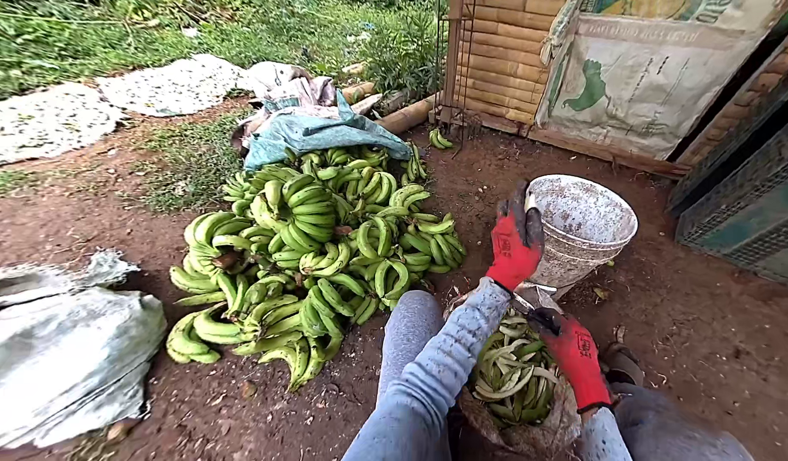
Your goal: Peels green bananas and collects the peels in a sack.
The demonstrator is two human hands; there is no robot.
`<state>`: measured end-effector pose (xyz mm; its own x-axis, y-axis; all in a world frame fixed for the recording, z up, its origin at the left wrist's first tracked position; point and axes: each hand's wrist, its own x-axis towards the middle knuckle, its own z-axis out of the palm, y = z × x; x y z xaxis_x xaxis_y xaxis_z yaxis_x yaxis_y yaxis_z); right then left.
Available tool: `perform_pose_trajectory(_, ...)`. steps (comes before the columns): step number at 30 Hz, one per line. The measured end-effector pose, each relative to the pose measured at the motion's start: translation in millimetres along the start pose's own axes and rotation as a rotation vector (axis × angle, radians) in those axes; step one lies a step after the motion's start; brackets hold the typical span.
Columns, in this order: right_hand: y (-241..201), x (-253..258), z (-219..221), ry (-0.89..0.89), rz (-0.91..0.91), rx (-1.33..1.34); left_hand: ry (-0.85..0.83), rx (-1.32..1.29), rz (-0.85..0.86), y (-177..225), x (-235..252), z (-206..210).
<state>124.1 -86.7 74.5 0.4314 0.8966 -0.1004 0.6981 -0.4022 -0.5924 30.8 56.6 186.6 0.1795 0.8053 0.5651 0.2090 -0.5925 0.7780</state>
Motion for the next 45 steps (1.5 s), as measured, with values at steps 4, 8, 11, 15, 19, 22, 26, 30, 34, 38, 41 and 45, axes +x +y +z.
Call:
perform_pose_trajectory(4, -5.5, 0.7, 18.7, -0.091, -0.055, -0.072, 0.05, 0.08, 0.163, 49.4, 96.1, -10.5)
perform_pose_trajectory(8, -1.7, 3.8, 21.7, -0.114, -0.046, -0.148, 0.221, 0.258, 0.229, 7.5, 61.4, -120.1)
perform_pose_trajectory(11, 3.1, 1.0, 21.2, -0.118, -0.065, -0.129, 0.291, 0.562, -0.259, -124.2, -24.4, -201.7)
perform_pose_trajectory(15, 7.5, -2.3, 20.5, -0.179, -0.08, -0.084, 0.33, 0.77, -1.038, -249.7, -92.5, -295.9)
perform_pose_trajectory(19, 4.7, 0.0, 27.4, -0.258, -0.075, -0.037, 0.172, 0.741, -1.332, -280.1, -89.3, -332.8)
perform_pose_trajectory(22, 3.6, 1.1, 33.5, -0.327, -0.053, -0.049, 0.131, 0.793, -1.333, -286.7, -80.9, -334.2)
perform_pose_trajectory(26, 5.1, 1.3, 29.4, -0.347, -0.062, -0.073, 0.153, 0.862, -1.136, -273.1, -120.7, -334.1)
perform_pose_trajectory(30, 7.6, -8.4, 17.2, -0.245, -0.044, 0.023, 0.33, 0.723, -1.088, -241.6, -155.9, -357.2)
perform_pose_trajectory(34, -12.4, -14.3, -0.1, -0.046, -0.066, 0.186, 0.492, 0.656, -0.905, -175.2, -138.9, -373.1)
perform_pose_trajectory(38, -59.5, -12.8, -19.8, 0.022, -0.128, 0.419, 0.619, 0.386, -0.351, -94.0, -98.7, -356.8)
perform_pose_trajectory(41, -120.8, -18.7, -48.9, 0.026, -0.303, 0.662, 0.527, 0.257, 0.026, -47.3, -72.7, -304.0)
perform_pose_trajectory(45, -176.8, -26.9, -90.9, -0.058, -0.396, 0.815, 0.325, 0.245, 0.422, -14.6, -65.8, -212.5)
